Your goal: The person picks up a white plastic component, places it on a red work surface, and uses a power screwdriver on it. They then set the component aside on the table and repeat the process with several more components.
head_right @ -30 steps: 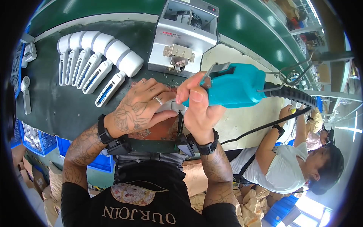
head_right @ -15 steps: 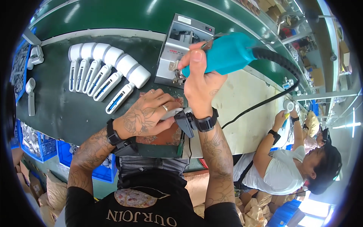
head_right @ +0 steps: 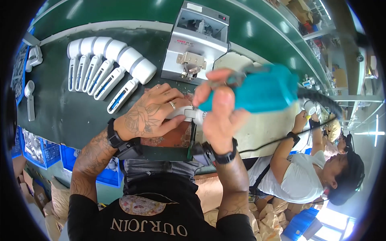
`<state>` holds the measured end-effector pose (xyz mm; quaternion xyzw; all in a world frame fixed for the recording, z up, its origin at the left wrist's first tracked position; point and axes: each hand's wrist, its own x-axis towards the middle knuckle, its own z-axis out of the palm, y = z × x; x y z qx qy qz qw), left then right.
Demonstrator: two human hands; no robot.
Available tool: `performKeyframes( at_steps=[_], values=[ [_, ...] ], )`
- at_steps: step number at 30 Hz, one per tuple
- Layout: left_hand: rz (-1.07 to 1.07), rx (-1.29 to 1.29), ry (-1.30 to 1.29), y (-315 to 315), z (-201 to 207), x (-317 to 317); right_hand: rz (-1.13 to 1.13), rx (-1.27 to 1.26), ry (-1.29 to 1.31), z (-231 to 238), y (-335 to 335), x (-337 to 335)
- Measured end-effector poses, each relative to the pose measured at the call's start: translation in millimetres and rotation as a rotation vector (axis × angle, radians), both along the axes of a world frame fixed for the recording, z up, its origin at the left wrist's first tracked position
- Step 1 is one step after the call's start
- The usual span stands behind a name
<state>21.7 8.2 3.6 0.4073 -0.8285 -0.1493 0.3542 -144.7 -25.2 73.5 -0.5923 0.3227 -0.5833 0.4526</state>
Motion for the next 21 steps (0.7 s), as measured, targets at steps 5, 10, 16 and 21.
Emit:
performKeyframes(
  at_steps=[5, 10, 16, 21],
  values=[
    [-0.009, 0.063, 0.014, 0.3, 0.3, -1.4, 0.053, 0.039, 0.011, -8.1, 18.2, -19.7],
    [-0.019, 0.068, -0.004, 3.8, 2.1, 0.4, 0.022, 0.071, 0.078, -11.9, 28.1, -18.5],
    [-0.027, 0.071, -0.012, 6.2, -0.8, -1.4, 0.142, 0.142, -0.178, -25.1, 30.7, -23.4],
    [-0.007, 0.096, -0.014, 7.7, 1.3, -2.0, 0.066, 0.106, -0.020, -28.7, 26.9, -17.5]
  ],
)
